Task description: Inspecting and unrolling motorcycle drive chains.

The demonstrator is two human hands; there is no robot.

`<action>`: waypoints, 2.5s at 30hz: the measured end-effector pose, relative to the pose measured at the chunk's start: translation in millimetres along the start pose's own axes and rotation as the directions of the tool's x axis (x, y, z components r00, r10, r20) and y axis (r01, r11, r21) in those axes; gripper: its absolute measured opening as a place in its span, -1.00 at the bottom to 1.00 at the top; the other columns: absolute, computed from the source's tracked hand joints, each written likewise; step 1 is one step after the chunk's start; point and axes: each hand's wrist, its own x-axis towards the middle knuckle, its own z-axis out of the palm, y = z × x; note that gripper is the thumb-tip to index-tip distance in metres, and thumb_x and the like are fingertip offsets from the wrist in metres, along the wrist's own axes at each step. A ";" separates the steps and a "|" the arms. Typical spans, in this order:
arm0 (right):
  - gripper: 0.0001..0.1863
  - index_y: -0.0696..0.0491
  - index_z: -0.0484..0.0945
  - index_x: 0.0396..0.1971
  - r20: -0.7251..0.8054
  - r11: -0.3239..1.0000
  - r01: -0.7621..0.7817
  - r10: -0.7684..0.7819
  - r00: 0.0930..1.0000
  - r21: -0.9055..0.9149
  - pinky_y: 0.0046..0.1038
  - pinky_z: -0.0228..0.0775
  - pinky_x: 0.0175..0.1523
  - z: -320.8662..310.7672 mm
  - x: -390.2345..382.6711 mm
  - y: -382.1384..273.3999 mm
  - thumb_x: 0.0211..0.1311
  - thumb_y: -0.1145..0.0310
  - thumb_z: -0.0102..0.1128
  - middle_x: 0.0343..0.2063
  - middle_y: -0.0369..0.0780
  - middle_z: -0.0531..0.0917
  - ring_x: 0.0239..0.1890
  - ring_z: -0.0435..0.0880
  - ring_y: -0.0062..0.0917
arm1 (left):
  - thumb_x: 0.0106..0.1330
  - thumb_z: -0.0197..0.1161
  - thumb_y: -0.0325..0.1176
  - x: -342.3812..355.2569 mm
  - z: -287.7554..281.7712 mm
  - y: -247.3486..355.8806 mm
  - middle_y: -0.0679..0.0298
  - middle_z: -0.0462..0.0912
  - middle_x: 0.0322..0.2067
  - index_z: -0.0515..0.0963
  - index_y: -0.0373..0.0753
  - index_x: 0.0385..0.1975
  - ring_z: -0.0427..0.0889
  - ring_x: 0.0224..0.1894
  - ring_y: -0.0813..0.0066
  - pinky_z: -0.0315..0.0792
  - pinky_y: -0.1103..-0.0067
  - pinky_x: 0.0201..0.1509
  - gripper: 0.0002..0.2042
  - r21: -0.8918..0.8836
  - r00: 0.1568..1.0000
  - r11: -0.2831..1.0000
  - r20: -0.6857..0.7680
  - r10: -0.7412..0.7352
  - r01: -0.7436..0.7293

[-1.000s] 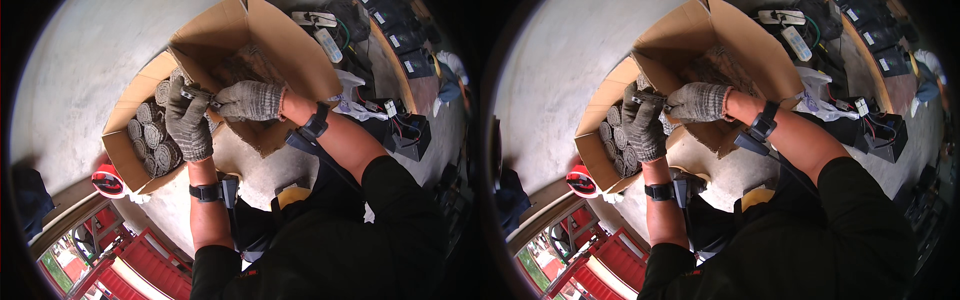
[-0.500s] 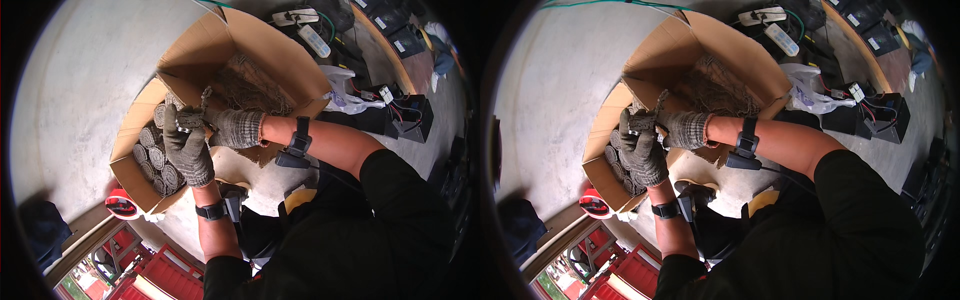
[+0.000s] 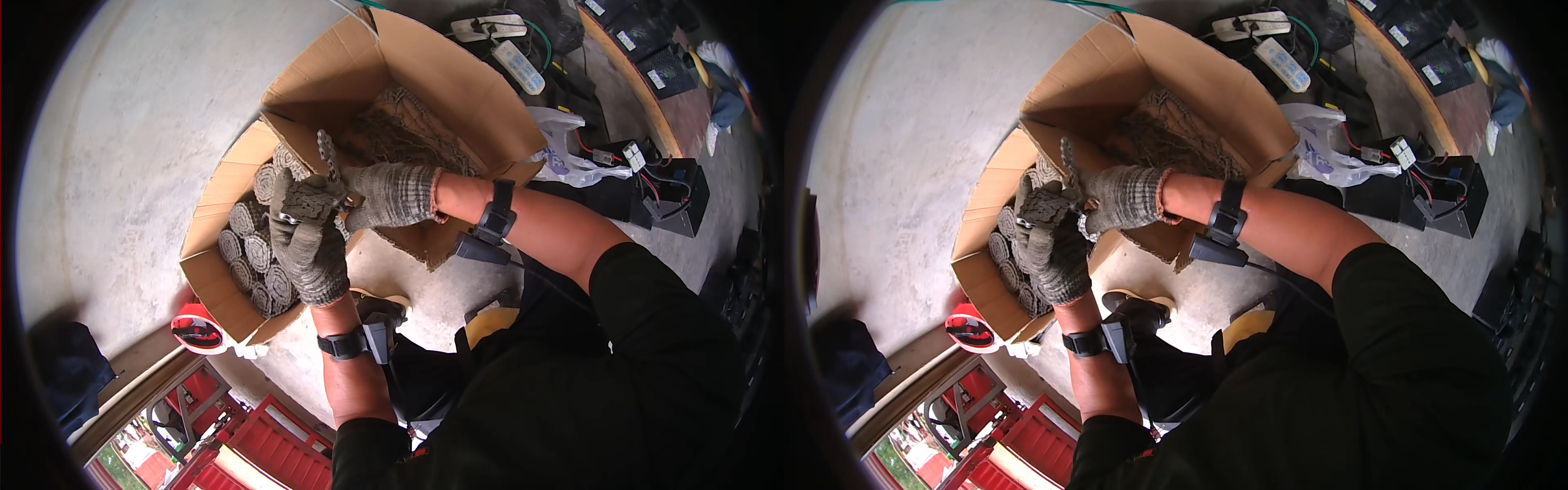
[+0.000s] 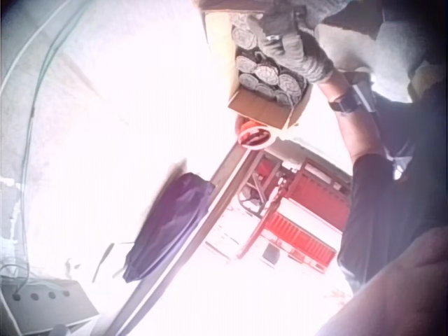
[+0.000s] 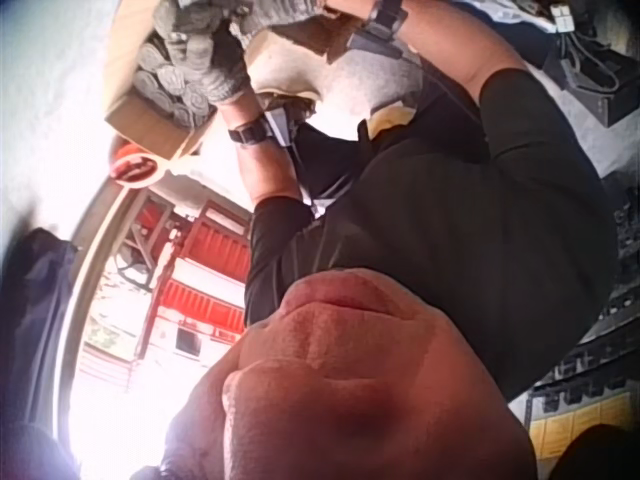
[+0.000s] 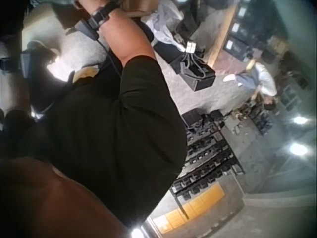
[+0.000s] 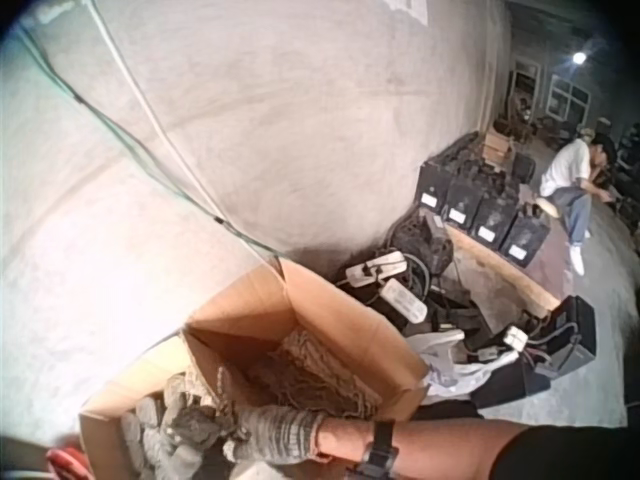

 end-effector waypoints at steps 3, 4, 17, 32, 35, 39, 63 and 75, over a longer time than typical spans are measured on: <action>-0.61 0.12 0.65 -0.38 0.097 0.993 -0.054 0.065 0.993 -0.109 -0.25 0.52 -0.18 -32.9 -7.2 -8.5 0.08 0.04 0.31 -0.39 -0.03 0.70 -0.29 0.70 -0.15 | 0.22 0.33 -0.26 -0.5 -11.9 5.3 0.08 0.54 0.01 0.17 -0.43 0.33 0.58 -0.04 0.26 0.45 0.38 0.17 -0.27 -0.021 0.999 0.999 0.005 0.040 -0.040; -0.68 0.10 0.66 -0.32 0.202 0.914 0.209 -0.145 0.969 -0.347 -0.30 0.51 -0.10 -50.7 -8.1 -0.6 0.13 0.12 0.30 -0.31 -0.07 0.71 -0.23 0.70 -0.20 | 0.18 0.39 -0.28 1.6 -8.0 8.1 0.06 0.58 -0.02 0.24 -0.41 0.31 0.61 -0.05 0.28 0.47 0.37 0.15 -0.27 -0.052 1.000 0.999 0.010 0.011 -0.011; -0.66 0.11 0.64 -0.08 0.404 0.988 -0.094 0.038 0.914 0.120 -0.43 0.50 -0.10 -60.2 -1.0 -14.2 0.12 0.38 0.19 -0.30 -0.15 0.75 -0.31 0.69 -0.50 | -0.05 0.61 -0.13 -2.3 4.9 12.5 0.05 0.66 -0.12 0.44 -0.38 0.20 0.66 -0.17 0.34 0.56 0.42 0.01 -0.20 0.064 0.954 0.977 0.212 -0.213 0.204; -0.80 0.15 0.65 -0.15 0.005 0.816 -0.182 0.214 0.977 0.549 -0.59 0.56 -0.22 -51.0 -1.3 -21.6 0.28 0.45 0.19 -0.33 -0.22 0.73 -0.35 0.69 -0.61 | 0.04 0.55 -0.18 -0.8 9.6 17.2 0.08 0.66 -0.16 0.41 -0.39 0.21 0.66 -0.14 0.33 0.54 0.41 0.07 -0.26 0.047 0.988 0.996 0.126 -0.085 0.080; -0.81 0.15 0.65 -0.15 0.008 0.819 -0.201 0.234 0.972 0.538 -0.60 0.56 -0.26 -51.0 0.4 -20.4 0.29 0.46 0.18 -0.36 -0.23 0.73 -0.38 0.70 -0.61 | 0.03 0.56 -0.16 -0.6 8.1 16.2 0.08 0.66 -0.15 0.42 -0.37 0.21 0.66 -0.16 0.33 0.55 0.41 0.04 -0.25 0.127 0.992 0.991 0.104 -0.066 0.053; -0.82 0.15 0.64 -0.15 -0.067 0.700 -0.102 0.210 0.975 0.707 -0.61 0.57 -0.26 -50.0 -0.9 -20.7 0.31 0.45 0.19 -0.38 -0.24 0.73 -0.34 0.72 -0.59 | 0.02 0.56 -0.14 -0.6 7.7 14.7 0.07 0.66 -0.14 0.42 -0.36 0.21 0.68 -0.16 0.30 0.56 0.40 0.04 -0.24 0.151 0.993 0.988 0.100 -0.059 0.044; -0.63 0.12 0.60 0.01 -0.055 0.832 -0.434 0.480 0.876 0.345 -0.46 0.63 -0.20 -94.2 -7.4 37.9 0.23 0.29 0.30 -0.22 -0.18 0.71 -0.27 0.70 -0.51 | 0.20 0.38 -0.16 15.8 -15.7 19.4 0.00 0.60 -0.04 0.15 -0.50 0.33 0.62 -0.02 0.18 0.42 0.25 0.27 -0.19 -0.160 0.993 0.984 0.072 0.091 -0.079; -0.77 0.05 0.65 -0.08 -0.012 0.891 -0.355 0.373 0.928 0.285 -0.55 0.55 -0.14 -91.1 -10.6 63.3 0.35 0.30 0.20 -0.25 -0.29 0.71 -0.22 0.66 -0.60 | 0.18 0.41 -0.27 17.5 -18.5 21.0 -0.01 0.62 -0.07 0.19 -0.49 0.31 0.65 -0.05 0.18 0.48 0.32 0.19 -0.24 -0.206 0.989 0.973 0.087 0.120 -0.100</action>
